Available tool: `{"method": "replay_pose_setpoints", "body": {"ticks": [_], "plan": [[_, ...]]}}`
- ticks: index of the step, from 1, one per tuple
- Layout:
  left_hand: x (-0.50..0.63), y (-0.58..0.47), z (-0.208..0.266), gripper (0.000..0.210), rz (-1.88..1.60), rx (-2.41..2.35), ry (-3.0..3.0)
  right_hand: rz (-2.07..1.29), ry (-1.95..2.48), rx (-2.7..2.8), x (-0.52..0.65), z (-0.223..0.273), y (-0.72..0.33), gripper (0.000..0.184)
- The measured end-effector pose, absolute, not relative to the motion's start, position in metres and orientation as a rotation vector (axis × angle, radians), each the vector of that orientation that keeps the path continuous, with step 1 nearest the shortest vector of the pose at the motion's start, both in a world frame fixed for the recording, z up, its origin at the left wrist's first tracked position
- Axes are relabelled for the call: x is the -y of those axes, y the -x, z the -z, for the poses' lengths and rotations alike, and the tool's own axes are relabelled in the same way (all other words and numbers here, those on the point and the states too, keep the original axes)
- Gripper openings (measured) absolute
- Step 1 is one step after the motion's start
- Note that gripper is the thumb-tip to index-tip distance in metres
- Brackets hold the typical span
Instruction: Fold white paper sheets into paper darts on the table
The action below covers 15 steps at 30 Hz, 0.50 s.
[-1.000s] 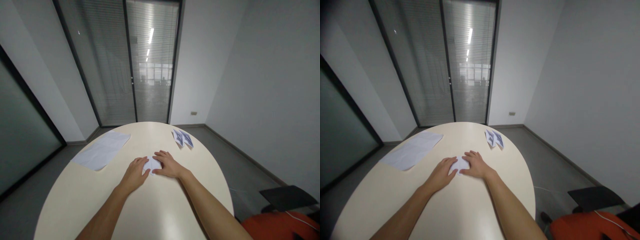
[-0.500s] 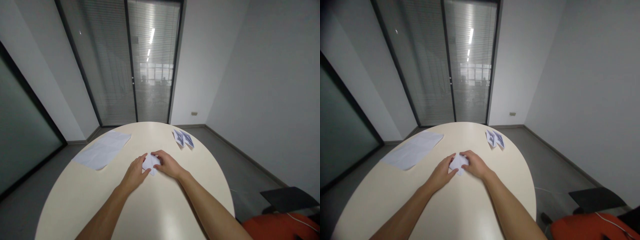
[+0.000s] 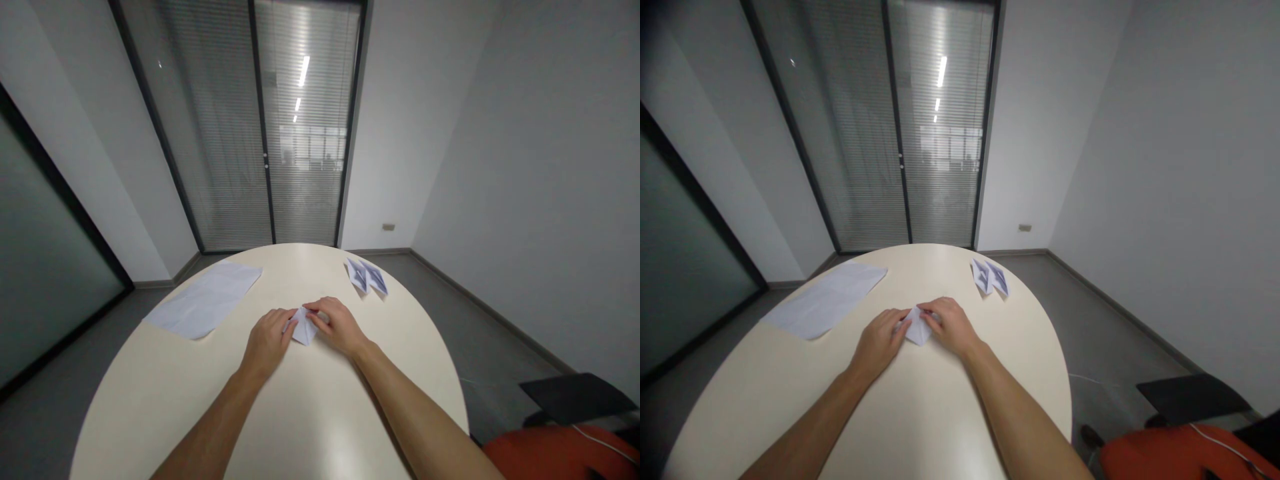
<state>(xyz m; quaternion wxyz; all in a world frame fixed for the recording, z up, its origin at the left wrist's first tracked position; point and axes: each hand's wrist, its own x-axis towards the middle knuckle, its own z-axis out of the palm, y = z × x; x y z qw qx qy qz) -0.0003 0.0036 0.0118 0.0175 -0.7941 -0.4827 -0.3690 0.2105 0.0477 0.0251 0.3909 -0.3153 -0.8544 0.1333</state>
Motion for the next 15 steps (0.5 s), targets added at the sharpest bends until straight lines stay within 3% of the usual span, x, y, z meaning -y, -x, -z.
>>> {"method": "replay_pose_setpoints", "body": {"ticks": [15], "plan": [[0.0003, -0.0003, -0.0135, 0.023, 1.249, 1.456, 2.391, -0.269, 0.668, 2.135, -0.0406, -0.0334, -0.2094, 0.018]]}}
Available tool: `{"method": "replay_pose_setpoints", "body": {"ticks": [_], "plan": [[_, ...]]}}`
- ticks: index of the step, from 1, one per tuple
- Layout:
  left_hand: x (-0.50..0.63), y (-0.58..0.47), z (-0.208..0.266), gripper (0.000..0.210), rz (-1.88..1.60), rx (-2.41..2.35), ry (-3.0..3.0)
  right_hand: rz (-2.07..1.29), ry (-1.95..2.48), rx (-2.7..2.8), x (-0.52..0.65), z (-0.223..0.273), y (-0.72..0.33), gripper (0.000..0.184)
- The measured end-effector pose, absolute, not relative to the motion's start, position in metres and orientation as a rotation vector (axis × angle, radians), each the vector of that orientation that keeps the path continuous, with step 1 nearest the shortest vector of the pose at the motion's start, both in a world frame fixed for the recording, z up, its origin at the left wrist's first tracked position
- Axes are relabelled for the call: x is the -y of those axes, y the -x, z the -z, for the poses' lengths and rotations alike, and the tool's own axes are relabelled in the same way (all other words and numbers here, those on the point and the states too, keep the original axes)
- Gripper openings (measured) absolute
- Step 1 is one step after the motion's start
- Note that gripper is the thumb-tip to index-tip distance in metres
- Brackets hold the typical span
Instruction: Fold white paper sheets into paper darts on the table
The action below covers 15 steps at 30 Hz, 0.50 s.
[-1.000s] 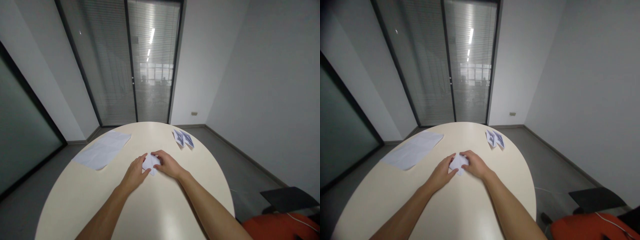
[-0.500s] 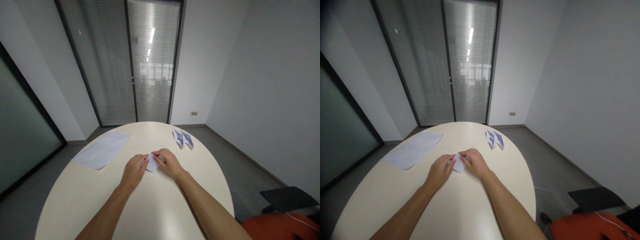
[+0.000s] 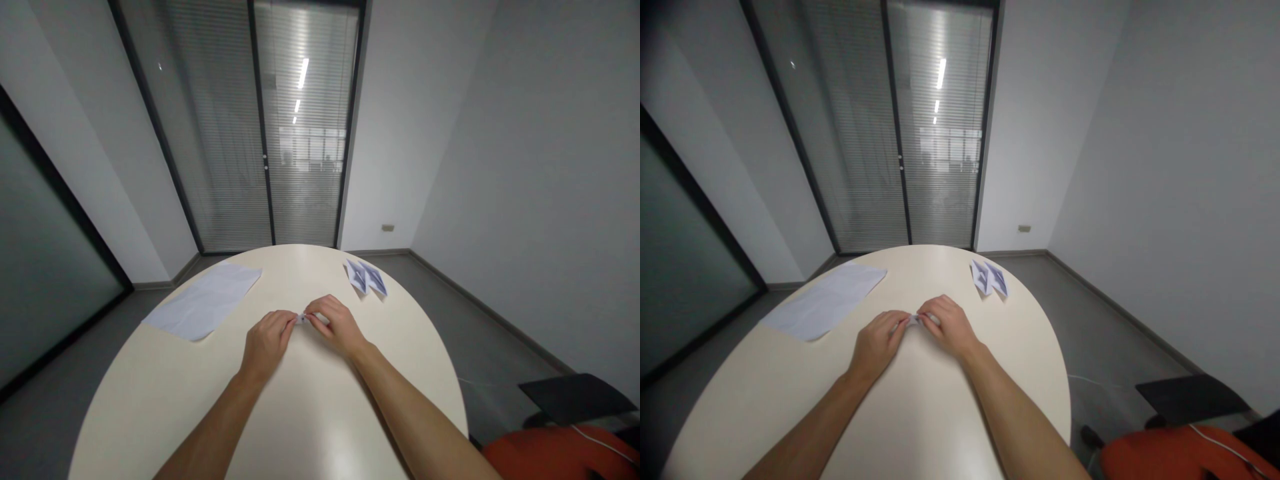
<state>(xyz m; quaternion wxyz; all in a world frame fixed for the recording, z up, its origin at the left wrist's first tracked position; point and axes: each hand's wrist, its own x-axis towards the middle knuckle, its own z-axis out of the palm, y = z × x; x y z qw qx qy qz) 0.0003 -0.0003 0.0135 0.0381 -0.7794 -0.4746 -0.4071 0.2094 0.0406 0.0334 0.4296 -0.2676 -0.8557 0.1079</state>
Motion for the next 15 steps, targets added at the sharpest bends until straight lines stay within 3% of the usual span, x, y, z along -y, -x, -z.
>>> {"method": "replay_pose_setpoints", "body": {"ticks": [15], "plan": [[-0.004, 0.003, -0.006, 0.021, 1.384, 1.762, 2.22, -0.341, 0.845, 1.968, -0.049, -0.025, -0.22, 0.015]]}}
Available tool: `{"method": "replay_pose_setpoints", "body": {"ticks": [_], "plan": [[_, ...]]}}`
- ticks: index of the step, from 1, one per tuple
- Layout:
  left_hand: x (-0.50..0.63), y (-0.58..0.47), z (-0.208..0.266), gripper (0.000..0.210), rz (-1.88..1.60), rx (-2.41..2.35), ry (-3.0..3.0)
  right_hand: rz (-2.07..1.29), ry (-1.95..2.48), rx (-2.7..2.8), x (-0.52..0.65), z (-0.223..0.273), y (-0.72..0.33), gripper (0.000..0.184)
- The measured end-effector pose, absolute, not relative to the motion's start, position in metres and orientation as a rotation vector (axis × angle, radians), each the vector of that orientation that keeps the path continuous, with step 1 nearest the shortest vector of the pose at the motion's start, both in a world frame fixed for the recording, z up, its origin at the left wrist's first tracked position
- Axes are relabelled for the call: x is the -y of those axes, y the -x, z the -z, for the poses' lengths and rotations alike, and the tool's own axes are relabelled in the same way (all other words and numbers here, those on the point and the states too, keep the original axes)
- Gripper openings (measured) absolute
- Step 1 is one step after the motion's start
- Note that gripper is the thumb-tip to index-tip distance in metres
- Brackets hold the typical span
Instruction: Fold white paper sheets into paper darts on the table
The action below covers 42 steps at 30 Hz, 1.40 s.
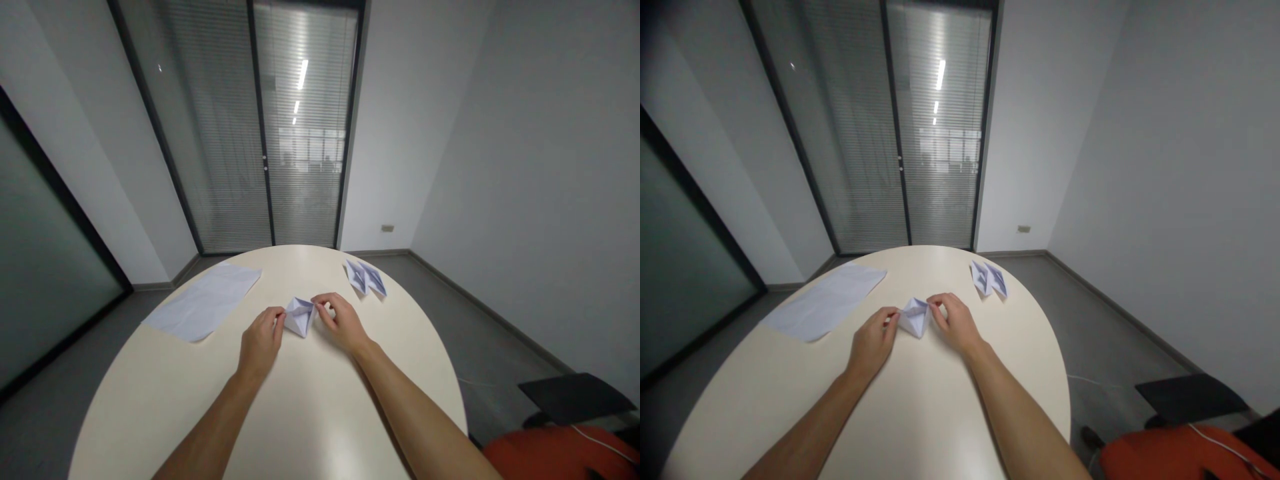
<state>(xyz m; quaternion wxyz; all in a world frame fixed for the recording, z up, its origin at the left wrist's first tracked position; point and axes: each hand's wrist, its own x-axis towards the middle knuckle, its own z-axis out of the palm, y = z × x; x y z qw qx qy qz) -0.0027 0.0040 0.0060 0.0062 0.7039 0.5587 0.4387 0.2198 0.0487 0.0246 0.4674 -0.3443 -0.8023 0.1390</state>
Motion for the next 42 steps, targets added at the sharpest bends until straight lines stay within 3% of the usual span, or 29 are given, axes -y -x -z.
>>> {"method": "replay_pose_setpoints", "body": {"ticks": [16, 30, 37, 42], "plan": [[-0.005, 0.004, -0.011, 0.018, -1.284, -2.009, -1.744, -0.474, 1.166, 1.644, -0.061, -0.016, -0.232, 0.022], [-0.008, 0.006, -0.011, 0.013, -1.155, -2.221, -1.656, -0.51, 1.187, 1.564, -0.071, -0.009, -0.233, 0.019], [-0.013, 0.007, 0.002, 0.05, -1.353, -1.989, -2.02, -0.663, 1.237, 1.762, -0.067, 0.0, -0.228, 0.014], [-0.012, 0.007, 0.004, 0.039, -1.198, -1.767, -2.322, -0.637, 1.295, 1.822, -0.065, 0.001, -0.224, 0.012]]}}
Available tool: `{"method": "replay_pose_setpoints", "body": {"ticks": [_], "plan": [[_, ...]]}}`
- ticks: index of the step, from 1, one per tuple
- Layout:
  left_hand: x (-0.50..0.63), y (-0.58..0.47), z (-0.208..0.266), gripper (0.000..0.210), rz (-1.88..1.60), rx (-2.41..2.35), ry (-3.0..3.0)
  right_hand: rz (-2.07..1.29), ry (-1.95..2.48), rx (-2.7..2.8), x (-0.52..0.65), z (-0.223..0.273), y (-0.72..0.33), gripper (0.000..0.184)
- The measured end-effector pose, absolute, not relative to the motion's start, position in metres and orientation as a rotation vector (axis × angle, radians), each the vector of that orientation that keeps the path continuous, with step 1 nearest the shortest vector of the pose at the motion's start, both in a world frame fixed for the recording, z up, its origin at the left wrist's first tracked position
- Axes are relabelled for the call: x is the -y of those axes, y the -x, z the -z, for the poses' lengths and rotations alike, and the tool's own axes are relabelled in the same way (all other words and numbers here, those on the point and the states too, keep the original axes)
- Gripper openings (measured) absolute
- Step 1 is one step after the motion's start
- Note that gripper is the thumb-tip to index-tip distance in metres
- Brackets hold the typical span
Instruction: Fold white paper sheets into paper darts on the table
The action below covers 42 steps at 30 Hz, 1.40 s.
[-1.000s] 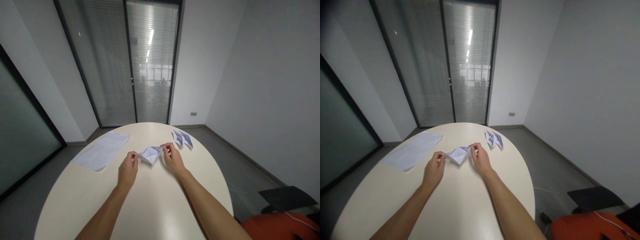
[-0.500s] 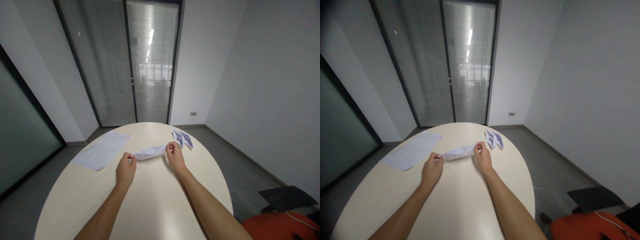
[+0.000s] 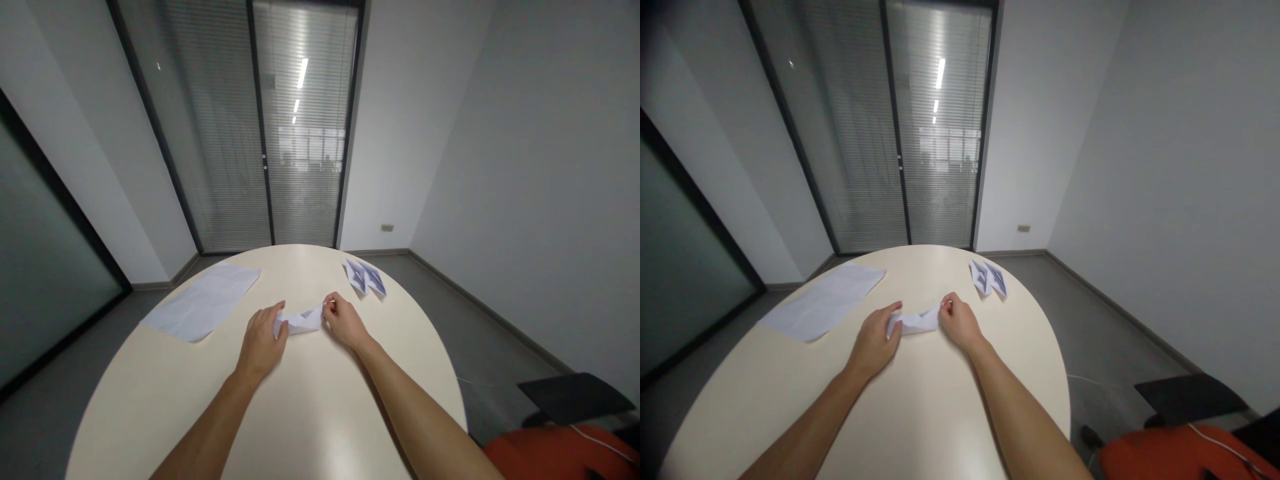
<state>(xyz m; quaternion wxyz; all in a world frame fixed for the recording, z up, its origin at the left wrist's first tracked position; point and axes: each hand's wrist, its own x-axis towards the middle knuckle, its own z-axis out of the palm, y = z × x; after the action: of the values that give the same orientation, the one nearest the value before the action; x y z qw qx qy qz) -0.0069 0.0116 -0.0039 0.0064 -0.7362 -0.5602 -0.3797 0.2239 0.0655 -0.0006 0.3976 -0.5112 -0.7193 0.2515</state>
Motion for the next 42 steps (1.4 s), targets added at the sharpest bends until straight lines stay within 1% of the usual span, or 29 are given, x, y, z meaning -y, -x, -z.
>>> {"method": "replay_pose_setpoints", "body": {"ticks": [4, 7, 12, 17, 19, 21, 26, 30, 37, 42], "plan": [[-0.009, 0.005, 0.003, 0.026, 1.048, 1.839, 2.314, -0.595, 1.386, 1.82, -0.065, -0.001, -0.224, 0.014], [-0.009, 0.006, 0.005, 0.022, 1.001, 1.884, 2.297, -0.557, 1.424, 1.826, -0.066, 0.001, -0.225, 0.022], [-0.011, 0.006, 0.009, 0.025, 0.957, 1.871, 2.307, -0.382, 1.459, 1.95, -0.066, 0.002, -0.227, 0.035], [-0.011, 0.005, 0.01, 0.033, 0.898, 1.871, 2.344, -0.131, 1.218, 2.152, -0.055, -0.011, -0.222, 0.05], [-0.011, 0.004, 0.01, 0.037, 0.884, 1.87, 2.362, -0.169, 1.068, 2.261, -0.048, -0.017, -0.217, 0.053], [-0.011, 0.004, 0.01, 0.041, 0.861, 1.856, 2.398, -0.275, 0.922, 2.428, -0.041, -0.019, -0.212, 0.054], [-0.012, 0.004, 0.01, 0.045, 0.705, 1.859, 2.52, -0.472, 0.94, 2.607, -0.033, -0.017, -0.204, 0.06], [-0.01, 0.002, 0.009, 0.045, 0.643, 1.893, 2.574, -0.524, 0.992, 2.602, -0.035, -0.014, -0.207, 0.06], [-0.008, 0.002, 0.007, 0.045, 0.616, 1.914, 2.596, -0.498, 1.103, 2.573, -0.039, -0.009, -0.215, 0.058], [-0.01, 0.006, 0.013, 0.04, 0.754, 1.831, 2.54, -0.376, 1.181, 2.503, -0.044, -0.01, -0.22, 0.046]]}}
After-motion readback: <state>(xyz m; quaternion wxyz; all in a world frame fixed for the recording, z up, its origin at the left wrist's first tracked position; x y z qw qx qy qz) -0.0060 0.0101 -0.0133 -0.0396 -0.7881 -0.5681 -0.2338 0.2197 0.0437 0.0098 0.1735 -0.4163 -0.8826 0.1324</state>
